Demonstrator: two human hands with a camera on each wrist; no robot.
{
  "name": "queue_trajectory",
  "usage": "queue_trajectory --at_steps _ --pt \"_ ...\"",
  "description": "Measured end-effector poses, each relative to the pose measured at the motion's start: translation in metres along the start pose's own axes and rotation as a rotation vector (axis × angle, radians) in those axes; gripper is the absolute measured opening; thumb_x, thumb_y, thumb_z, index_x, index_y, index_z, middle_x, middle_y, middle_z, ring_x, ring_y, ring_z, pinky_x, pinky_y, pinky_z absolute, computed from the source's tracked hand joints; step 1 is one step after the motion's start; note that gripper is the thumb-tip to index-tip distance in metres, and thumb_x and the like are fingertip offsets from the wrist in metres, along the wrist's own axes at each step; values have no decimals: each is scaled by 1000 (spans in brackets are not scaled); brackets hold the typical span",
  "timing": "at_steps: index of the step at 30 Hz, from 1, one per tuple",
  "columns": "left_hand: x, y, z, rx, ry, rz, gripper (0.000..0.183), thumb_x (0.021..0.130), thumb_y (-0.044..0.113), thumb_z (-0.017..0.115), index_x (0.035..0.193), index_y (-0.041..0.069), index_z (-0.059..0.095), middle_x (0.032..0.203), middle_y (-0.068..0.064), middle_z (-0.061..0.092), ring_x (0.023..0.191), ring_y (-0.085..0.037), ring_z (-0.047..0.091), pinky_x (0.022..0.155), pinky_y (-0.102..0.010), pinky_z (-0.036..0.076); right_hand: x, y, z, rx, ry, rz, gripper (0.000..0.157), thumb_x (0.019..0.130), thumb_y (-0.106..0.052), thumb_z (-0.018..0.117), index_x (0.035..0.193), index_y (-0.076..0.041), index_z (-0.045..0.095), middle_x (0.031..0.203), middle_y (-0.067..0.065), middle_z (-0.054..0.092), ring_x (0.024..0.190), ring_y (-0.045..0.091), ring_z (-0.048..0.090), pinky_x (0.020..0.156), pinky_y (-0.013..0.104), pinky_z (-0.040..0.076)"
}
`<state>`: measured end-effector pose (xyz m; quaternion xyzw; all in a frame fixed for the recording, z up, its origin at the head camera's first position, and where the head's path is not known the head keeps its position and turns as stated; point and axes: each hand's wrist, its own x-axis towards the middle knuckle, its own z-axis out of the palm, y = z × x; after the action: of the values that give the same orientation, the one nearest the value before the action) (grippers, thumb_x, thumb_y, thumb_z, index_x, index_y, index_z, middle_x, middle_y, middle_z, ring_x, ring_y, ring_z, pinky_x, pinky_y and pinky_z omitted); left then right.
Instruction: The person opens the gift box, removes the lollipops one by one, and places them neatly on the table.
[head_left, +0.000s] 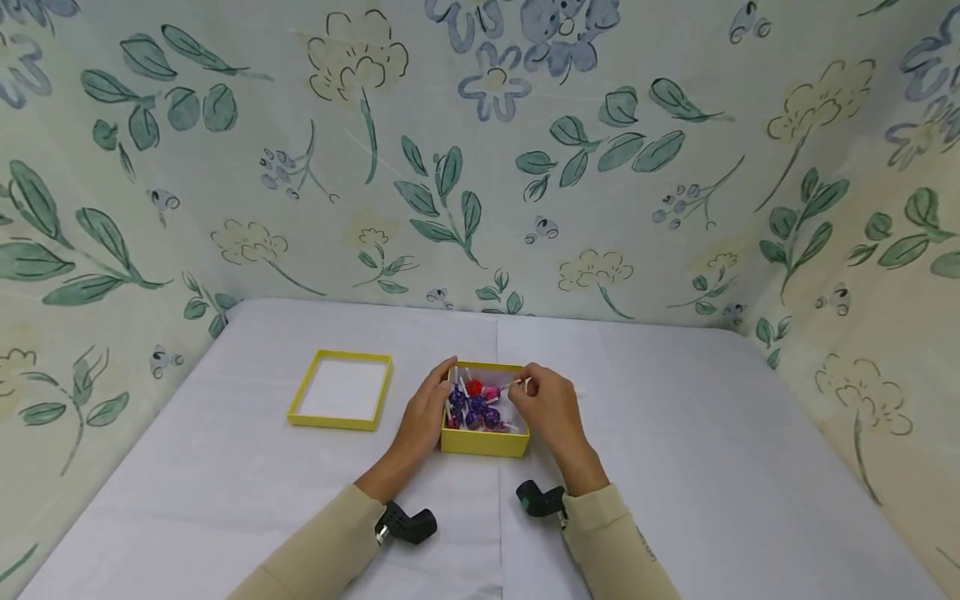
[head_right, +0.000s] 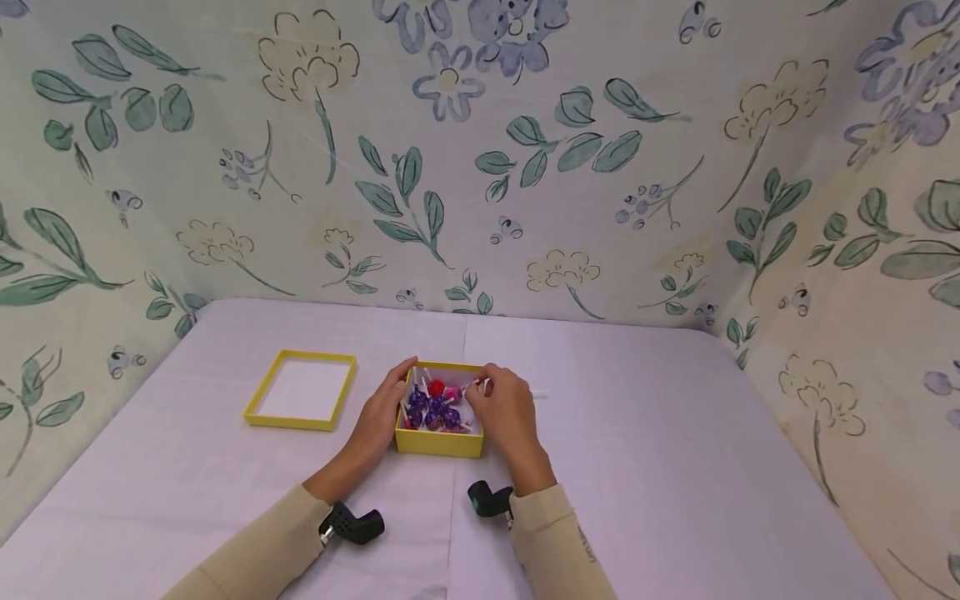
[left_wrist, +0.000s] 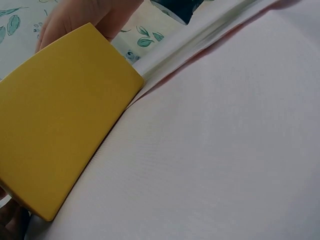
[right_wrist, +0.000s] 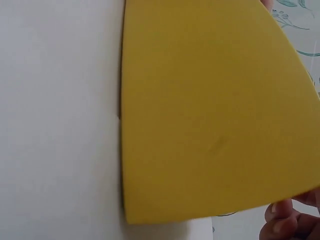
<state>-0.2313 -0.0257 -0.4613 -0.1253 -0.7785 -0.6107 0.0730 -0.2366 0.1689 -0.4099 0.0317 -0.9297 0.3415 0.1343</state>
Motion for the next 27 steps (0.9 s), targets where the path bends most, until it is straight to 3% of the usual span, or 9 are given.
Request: queue_trajectory --at_steps 7,15,22,27 --pt "0 3 1 18 -2 -15 45 106 27 27 151 19 33 155 0 31 143 -19 26 118 -43 19 0 0 -4 -51 -4 -49 8 89 -16 64 92 -12 70 66 2 48 64 18 45 53 28 37" --pt "-1 2 0 25 -6 -2 46 106 31 27 150 23 34 155 2 32 143 -18 27 117 -42 20 2 0 -10 21 29 -17 12 91 -19 62 97 -14 71 67 3 49 65 19 46 52 28 39" --pt "0 0 -3 33 11 -13 46 105 31 28 150 23 35 154 3 33 142 -18 27 117 -42 21 6 2 -19 99 48 -50 12 91 -23 64 94 -14 72 67 3 52 65 19 47 53 27 39" --pt "1 0 -2 33 -5 -9 46 106 32 28 150 23 34 154 4 32 143 -16 26 117 -41 20 8 7 -30 164 41 -11 12 92 -24 65 93 -15 72 70 4 57 64 21 52 53 28 43"
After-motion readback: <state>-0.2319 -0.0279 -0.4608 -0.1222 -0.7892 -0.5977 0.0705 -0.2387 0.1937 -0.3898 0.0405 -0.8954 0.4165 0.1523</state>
